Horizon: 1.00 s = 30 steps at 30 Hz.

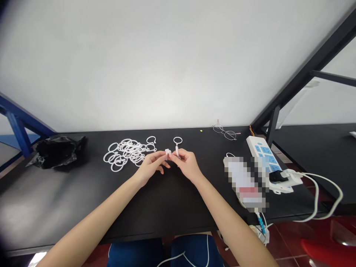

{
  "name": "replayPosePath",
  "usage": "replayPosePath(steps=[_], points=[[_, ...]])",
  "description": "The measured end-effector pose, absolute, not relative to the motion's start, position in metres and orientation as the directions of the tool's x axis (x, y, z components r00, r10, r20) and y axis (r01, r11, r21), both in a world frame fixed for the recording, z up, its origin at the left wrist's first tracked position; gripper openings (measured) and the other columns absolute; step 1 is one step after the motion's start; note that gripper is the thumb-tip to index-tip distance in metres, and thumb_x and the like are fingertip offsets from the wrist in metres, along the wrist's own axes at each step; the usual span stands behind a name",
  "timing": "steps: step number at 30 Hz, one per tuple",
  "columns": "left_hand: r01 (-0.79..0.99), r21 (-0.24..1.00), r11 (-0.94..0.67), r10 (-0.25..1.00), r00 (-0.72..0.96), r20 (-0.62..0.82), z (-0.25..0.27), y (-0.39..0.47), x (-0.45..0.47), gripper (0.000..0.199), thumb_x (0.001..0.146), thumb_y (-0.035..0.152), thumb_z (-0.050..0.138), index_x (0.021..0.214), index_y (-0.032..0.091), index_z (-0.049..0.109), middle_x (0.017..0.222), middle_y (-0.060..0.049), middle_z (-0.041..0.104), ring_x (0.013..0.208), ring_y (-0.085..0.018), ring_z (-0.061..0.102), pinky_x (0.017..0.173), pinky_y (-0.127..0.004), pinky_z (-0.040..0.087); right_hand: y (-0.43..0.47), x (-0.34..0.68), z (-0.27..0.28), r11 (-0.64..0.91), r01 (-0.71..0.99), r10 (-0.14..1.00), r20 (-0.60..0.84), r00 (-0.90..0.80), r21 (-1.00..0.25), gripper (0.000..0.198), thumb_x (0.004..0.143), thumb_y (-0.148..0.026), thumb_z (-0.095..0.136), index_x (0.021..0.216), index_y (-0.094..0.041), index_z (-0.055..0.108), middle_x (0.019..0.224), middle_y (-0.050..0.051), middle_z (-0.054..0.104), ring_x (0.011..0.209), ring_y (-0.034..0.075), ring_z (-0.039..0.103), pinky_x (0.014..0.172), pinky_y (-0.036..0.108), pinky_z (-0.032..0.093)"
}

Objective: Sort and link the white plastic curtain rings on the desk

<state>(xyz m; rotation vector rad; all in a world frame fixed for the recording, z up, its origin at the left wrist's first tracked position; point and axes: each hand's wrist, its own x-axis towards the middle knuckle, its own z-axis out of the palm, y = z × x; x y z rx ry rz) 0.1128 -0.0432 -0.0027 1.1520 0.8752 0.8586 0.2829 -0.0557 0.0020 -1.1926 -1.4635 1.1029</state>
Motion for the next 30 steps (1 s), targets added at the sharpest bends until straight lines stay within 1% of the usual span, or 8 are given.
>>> replayPosePath(steps=[7, 11, 13, 15, 18, 21, 25, 30], points=[[-0.104, 0.967, 0.234, 0.877, 0.452, -0.164, -0.002, -0.05, 0.116, 0.04, 0.076, 0.041, 0.072, 0.107, 0.016, 0.065, 0.103, -0.011, 0.07, 0.085, -0.021, 0.07, 0.057, -0.021, 0.052, -0.06, 0.269, -0.004, -0.025, 0.002, 0.999, -0.025, 0.027, -1.0, 0.031, 0.067, -0.045, 0.077, 0.069, -0.018, 0.063, 0.067, 0.001, 0.065, 0.049, 0.01, 0.052, 0.042, 0.023, 0.04], [-0.106, 0.968, 0.229, 0.898, 0.406, -0.168, -0.003, -0.047, 0.113, 0.039, 0.077, 0.041, 0.072, 0.106, 0.015, 0.066, 0.1, -0.012, 0.072, 0.085, -0.021, 0.071, 0.058, -0.021, 0.052, -0.058, 0.274, 0.002, -0.051, -0.1, 0.999, -0.053, 0.01, -0.994, 0.039, 0.062, -0.039, 0.082, 0.09, -0.019, 0.063, 0.086, 0.005, 0.072, 0.073, 0.019, 0.068, 0.057, 0.027, 0.055], [-0.127, 0.962, 0.24, 0.918, 0.352, -0.183, -0.003, -0.043, 0.11, 0.037, 0.077, 0.042, 0.071, 0.103, 0.015, 0.067, 0.103, -0.012, 0.072, 0.084, -0.02, 0.071, 0.06, -0.022, 0.052, -0.057, 0.278, 0.006, -0.065, -0.131, 0.998, -0.066, 0.006, -0.989, 0.046, 0.061, -0.036, 0.082, 0.099, -0.018, 0.063, 0.096, 0.008, 0.073, 0.087, 0.023, 0.07, 0.069, 0.031, 0.058], [-0.138, 0.959, 0.247, 0.93, 0.312, -0.195, -0.003, -0.04, 0.106, 0.036, 0.076, 0.042, 0.072, 0.1, 0.015, 0.067, 0.106, -0.012, 0.072, 0.085, -0.02, 0.071, 0.061, -0.023, 0.053, -0.056, 0.281, 0.009, -0.075, -0.126, 0.997, -0.079, 0.023, -0.989, 0.047, 0.062, -0.036, 0.082, 0.101, -0.018, 0.064, 0.1, 0.011, 0.073, 0.09, 0.025, 0.071, 0.069, 0.032, 0.059], [-0.123, 0.965, 0.233, 0.937, 0.293, -0.189, -0.002, -0.039, 0.105, 0.036, 0.073, 0.043, 0.075, 0.094, 0.015, 0.067, 0.106, -0.012, 0.072, 0.085, -0.021, 0.071, 0.063, -0.024, 0.053, -0.056, 0.283, 0.008, -0.071, -0.056, 0.994, -0.076, 0.076, -0.996, 0.037, 0.066, -0.044, 0.078, 0.088, -0.016, 0.067, 0.091, 0.011, 0.074, 0.064, 0.019, 0.069, 0.047, 0.025, 0.051], [-0.089, 0.974, 0.21, 0.934, 0.312, -0.174, -0.002, -0.041, 0.107, 0.037, 0.071, 0.044, 0.075, 0.092, 0.015, 0.068, 0.104, -0.011, 0.072, 0.085, -0.022, 0.071, 0.062, -0.024, 0.054, -0.057, 0.281, 0.004, -0.031, 0.045, 0.996, -0.027, 0.088, -0.999, 0.034, 0.07, -0.049, 0.074, 0.076, -0.016, 0.068, 0.072, 0.007, 0.072, 0.04, 0.008, 0.05, 0.035, 0.022, 0.036], [-0.048, 0.986, 0.158, 0.924, 0.36, -0.131, -0.005, -0.044, 0.112, 0.038, 0.074, 0.044, 0.073, 0.099, 0.016, 0.069, 0.104, -0.011, 0.072, 0.086, -0.023, 0.071, 0.06, -0.023, 0.053, -0.058, 0.277, 0.001, -0.016, 0.059, 0.997, -0.011, 0.078, -0.998, 0.032, 0.071, -0.049, 0.073, 0.074, -0.017, 0.072, 0.054, -0.001, 0.057, 0.042, 0.007, 0.043, 0.037, 0.021, 0.037], [-0.035, 0.992, 0.118, 0.917, 0.388, -0.095, -0.009, -0.044, 0.112, 0.039, 0.076, 0.043, 0.072, 0.104, 0.016, 0.068, 0.1, -0.01, 0.073, 0.085, -0.022, 0.07, 0.061, -0.023, 0.054, -0.06, 0.274, 0.0, -0.132, -0.097, 0.991, -0.131, -0.021, -0.986, 0.035, 0.068, -0.051, 0.075, 0.074, -0.016, 0.074, 0.063, 0.003, 0.065, 0.057, 0.013, 0.06, 0.055, 0.026, 0.055]])
